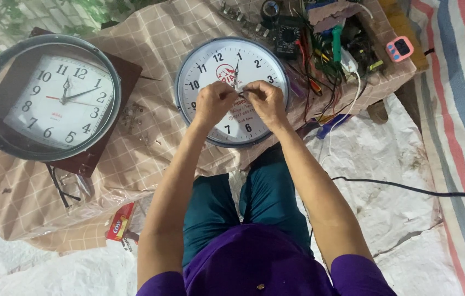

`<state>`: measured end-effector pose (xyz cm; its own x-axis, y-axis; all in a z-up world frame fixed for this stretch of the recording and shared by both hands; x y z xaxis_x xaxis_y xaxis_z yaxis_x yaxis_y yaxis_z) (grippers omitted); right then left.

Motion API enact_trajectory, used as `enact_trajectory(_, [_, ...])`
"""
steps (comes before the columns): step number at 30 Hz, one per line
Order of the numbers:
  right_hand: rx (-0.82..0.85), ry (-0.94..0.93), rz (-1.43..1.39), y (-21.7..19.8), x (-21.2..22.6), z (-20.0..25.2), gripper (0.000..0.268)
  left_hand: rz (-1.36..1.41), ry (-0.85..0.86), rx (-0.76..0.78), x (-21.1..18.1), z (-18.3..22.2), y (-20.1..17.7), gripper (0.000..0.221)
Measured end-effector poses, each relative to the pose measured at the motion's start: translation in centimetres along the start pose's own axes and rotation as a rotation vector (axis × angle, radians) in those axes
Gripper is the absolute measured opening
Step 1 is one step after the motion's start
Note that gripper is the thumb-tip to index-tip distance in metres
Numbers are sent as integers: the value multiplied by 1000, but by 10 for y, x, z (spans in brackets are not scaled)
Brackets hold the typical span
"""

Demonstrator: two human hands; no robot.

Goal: The person is repairing a wall clock by carefully installing the hour, minute, and second hands onto the clock's central spindle.

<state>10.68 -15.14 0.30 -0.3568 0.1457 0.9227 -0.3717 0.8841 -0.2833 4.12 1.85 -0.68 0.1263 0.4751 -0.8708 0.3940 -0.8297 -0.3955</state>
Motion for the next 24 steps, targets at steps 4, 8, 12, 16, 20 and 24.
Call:
enact_trajectory(4, [2,-120,106,-2,-9,-4,33,-6,41,43,3,-2,-4,7])
enact_trajectory(8, [63,-271,313,2,-32,-11,30,-90,3,112,11,-5,-1,7])
enact_trajectory(12, [73,-342,383,2,-26,-10,24,-167,17,82,3,-6,-4,7])
enact_trajectory(16, [44,-344,434,4,-36,-14,13,-548,56,-125,-30,6,-14,10])
enact_trajectory(20, [65,-299,393,6,-36,-14,7,-700,51,-170,6,24,13,16])
enact_trajectory(24, [63,-341,478,7,-33,-12,12,-737,9,-87,-25,39,11,24])
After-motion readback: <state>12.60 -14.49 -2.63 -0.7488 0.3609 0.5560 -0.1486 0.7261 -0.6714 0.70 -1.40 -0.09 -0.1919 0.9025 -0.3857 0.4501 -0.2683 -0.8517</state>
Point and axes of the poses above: each hand's wrist, its own z-axis away from the middle knuckle, its own y-axis out of the palm, x = y × z, the point moved 3 cm from there along -z, towards the middle knuckle, and after that the axes turned 1 degree about -z, right-handed, at the moved point
